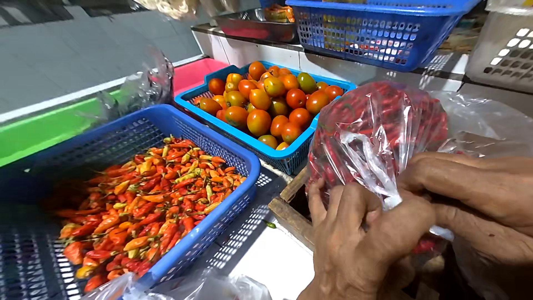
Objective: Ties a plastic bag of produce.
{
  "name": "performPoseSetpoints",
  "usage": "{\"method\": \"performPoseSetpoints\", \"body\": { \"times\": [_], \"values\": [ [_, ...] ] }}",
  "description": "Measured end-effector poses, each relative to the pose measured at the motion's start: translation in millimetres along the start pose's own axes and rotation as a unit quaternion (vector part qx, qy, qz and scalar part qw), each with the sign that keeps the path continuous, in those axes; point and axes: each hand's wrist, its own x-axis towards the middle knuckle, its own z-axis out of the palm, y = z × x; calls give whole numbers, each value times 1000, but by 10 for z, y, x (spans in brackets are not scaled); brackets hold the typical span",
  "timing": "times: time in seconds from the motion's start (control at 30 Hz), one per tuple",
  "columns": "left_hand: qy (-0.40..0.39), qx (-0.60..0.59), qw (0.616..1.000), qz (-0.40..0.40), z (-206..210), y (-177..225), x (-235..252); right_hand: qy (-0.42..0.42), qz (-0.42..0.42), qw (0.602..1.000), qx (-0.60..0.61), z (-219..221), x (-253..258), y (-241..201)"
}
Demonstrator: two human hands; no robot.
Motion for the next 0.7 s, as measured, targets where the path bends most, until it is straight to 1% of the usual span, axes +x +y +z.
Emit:
{"method": "performPoseSetpoints", "body": {
  "times": [0.07, 0.17, 0.3, 0.57, 0.7],
  "values": [
    [-18, -12, 1000, 1, -15, -9, 14, -4, 15, 1000, 21, -19, 16, 24],
    [-33, 37, 999, -3, -1, 10, 15, -8, 34, 999, 28, -32, 28, 27],
    [-13, 63, 998, -13, 25, 33, -16, -16, 45, 998, 27, -31, 25, 17],
    [9, 58, 997, -49, 21, 58, -19, -21, 53, 996, 66, -39, 42, 32],
    [18, 5, 996, -82, 12, 42, -8, -14, 50, 997, 60, -23, 39, 34]
  ]
}}
